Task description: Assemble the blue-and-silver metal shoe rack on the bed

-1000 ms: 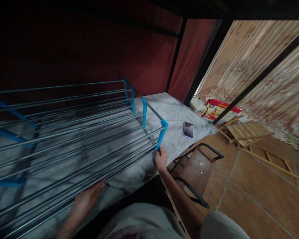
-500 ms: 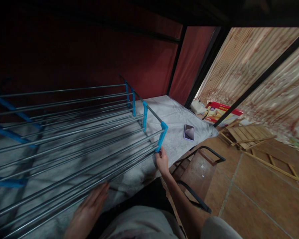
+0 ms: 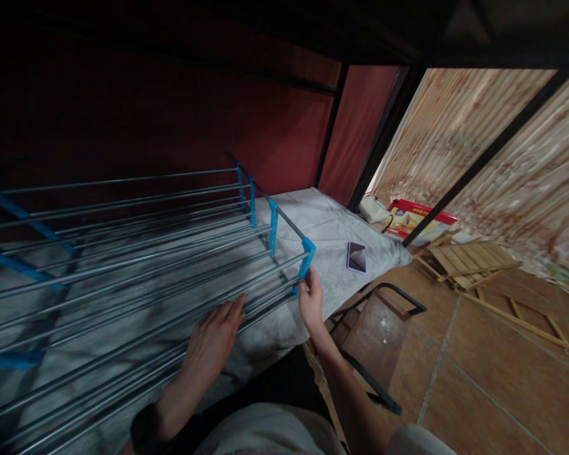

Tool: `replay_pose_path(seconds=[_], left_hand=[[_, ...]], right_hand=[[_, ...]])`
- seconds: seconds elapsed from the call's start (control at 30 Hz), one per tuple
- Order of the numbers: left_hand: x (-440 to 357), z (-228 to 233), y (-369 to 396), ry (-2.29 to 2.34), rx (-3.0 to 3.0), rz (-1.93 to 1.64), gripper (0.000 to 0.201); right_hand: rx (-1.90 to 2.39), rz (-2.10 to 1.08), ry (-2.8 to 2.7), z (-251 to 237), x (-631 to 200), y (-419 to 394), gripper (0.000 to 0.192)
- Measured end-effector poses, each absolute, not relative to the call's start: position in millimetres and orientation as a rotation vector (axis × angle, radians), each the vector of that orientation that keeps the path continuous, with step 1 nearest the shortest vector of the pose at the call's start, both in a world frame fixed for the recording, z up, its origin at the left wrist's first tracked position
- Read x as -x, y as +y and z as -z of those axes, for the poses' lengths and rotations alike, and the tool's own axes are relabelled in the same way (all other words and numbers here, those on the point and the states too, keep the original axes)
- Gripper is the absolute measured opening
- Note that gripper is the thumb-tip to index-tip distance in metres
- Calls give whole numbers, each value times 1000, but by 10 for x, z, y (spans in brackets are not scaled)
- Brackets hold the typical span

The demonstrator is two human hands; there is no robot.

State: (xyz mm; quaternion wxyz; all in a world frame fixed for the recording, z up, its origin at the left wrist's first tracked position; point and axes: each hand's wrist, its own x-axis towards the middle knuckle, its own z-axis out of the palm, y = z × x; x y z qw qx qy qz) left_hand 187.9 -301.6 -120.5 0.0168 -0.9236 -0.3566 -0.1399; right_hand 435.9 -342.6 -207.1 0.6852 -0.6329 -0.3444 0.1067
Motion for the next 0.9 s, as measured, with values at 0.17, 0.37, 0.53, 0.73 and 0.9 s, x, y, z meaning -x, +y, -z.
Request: replay_pose_path(seconds=[0.17, 0.37, 0.53, 0.73, 0.9], left_hand=[[-1897, 1168, -2963, -1170, 2996, 407, 36], [-1892, 1075, -2950, -1292, 2981, 369, 38], [-1893, 1087, -2953, -1260, 2981, 418, 37], [-1875, 1116, -2952, -1288, 2985, 447, 37], [-1871, 1109, -2960, -1268, 2977, 473, 38]], right_hand=[[1419, -264, -772, 2075, -4382, -3416, 52], [1421, -283, -765, 2035, -4372, -3425, 53], [1422, -278, -733, 1998, -4354, -3412, 50], [1409, -308, -725, 1961, -4343, -3434, 47], [1394, -318, -729, 1908, -4312, -3445, 45]])
